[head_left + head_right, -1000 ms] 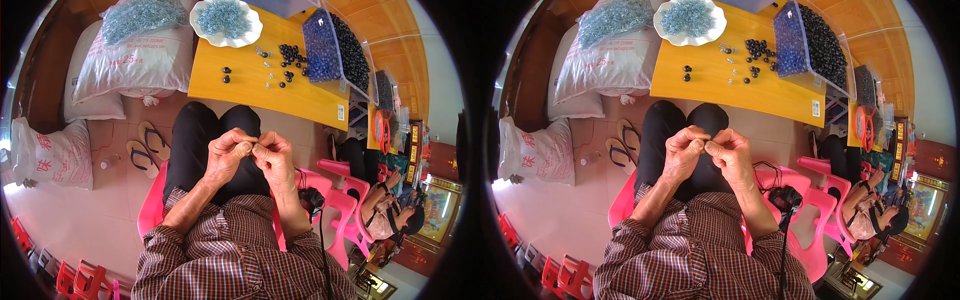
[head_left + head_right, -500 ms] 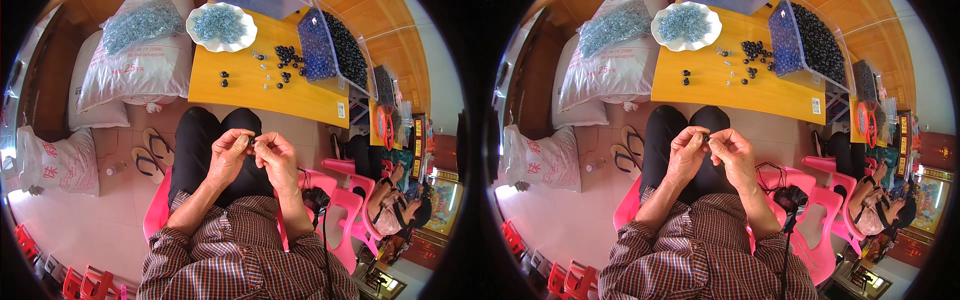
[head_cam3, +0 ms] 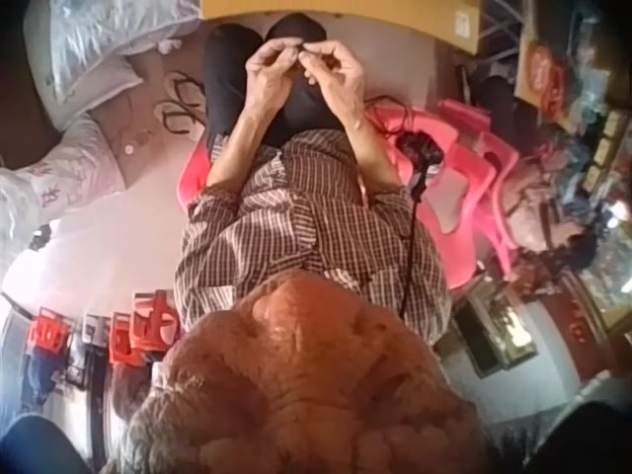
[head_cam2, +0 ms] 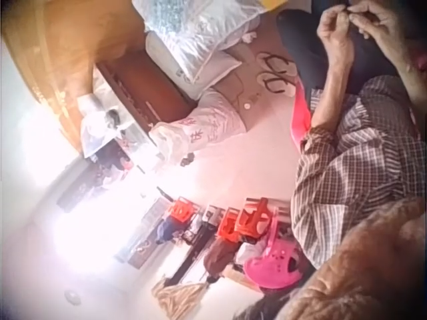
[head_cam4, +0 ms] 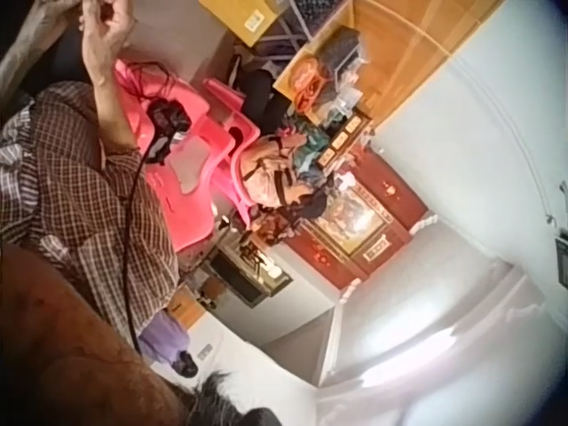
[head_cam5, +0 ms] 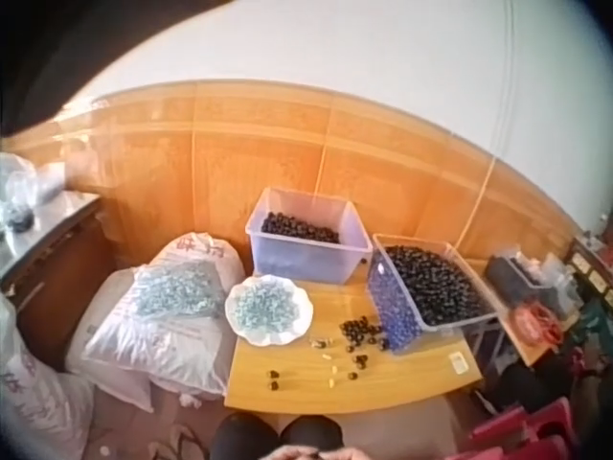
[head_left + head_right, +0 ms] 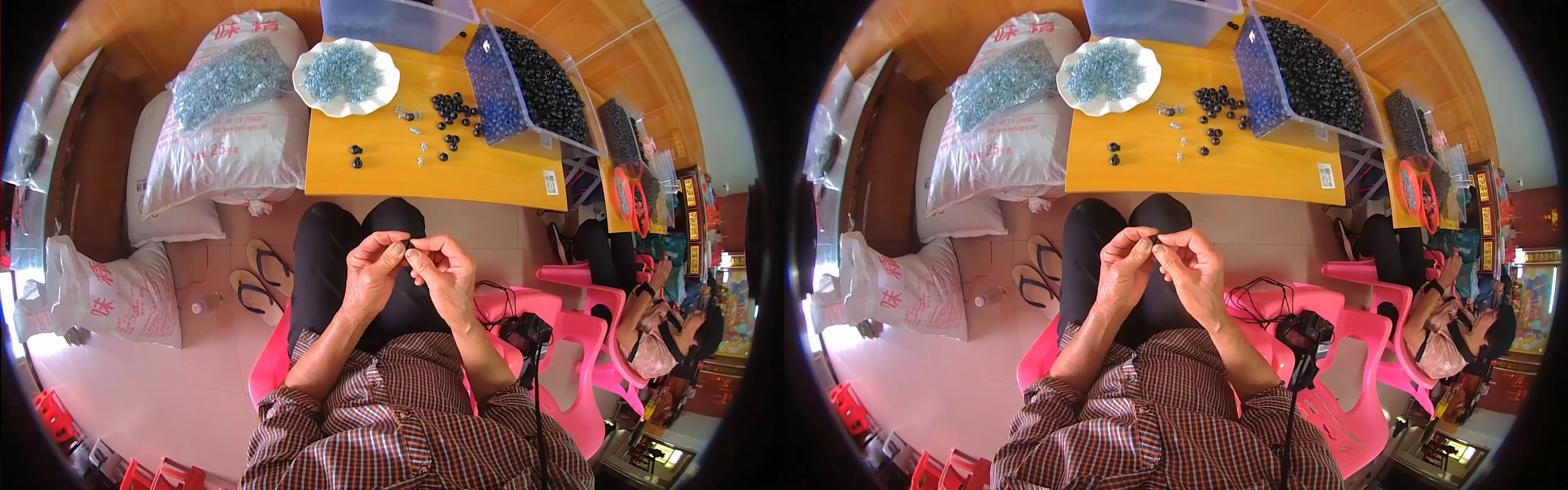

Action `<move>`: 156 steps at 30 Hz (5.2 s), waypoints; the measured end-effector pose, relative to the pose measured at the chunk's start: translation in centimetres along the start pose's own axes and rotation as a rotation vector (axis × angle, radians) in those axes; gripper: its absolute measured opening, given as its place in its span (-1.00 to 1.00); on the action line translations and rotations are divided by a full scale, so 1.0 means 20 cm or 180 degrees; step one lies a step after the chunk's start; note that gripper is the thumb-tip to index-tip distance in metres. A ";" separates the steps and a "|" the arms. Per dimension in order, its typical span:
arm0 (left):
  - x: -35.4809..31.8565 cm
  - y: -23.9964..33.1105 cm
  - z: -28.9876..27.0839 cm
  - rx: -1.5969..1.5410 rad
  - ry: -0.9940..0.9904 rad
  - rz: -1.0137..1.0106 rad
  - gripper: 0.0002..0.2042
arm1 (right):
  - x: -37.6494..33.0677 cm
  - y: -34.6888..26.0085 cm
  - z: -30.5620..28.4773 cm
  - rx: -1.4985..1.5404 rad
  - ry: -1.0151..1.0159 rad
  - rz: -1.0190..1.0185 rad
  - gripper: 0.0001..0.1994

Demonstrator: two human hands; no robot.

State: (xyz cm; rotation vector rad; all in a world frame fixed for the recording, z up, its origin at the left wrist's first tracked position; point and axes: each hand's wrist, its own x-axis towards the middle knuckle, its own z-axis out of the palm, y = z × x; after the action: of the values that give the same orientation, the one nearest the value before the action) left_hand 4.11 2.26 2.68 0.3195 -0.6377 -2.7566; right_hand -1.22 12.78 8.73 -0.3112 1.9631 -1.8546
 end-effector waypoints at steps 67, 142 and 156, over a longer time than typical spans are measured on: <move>0.32 0.23 -0.13 0.5226 0.1488 0.2586 -0.66 | 1.03 0.04 0.03 -0.3037 0.0768 -0.1642 -0.85; 0.25 0.23 -0.06 0.0020 0.0242 0.0435 -0.77 | 1.06 -0.04 -0.02 -0.2946 0.0339 -0.2045 -0.93; 0.17 0.24 -0.01 -0.0407 -0.0340 0.0389 -0.71 | 0.49 -0.12 0.00 -0.0659 -0.0029 -0.0432 -0.90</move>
State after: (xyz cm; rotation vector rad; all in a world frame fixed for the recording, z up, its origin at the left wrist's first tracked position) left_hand 2.00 -3.00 4.20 0.1020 -0.4859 -2.6947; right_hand -10.27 8.35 9.69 -0.5259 2.1802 -1.7267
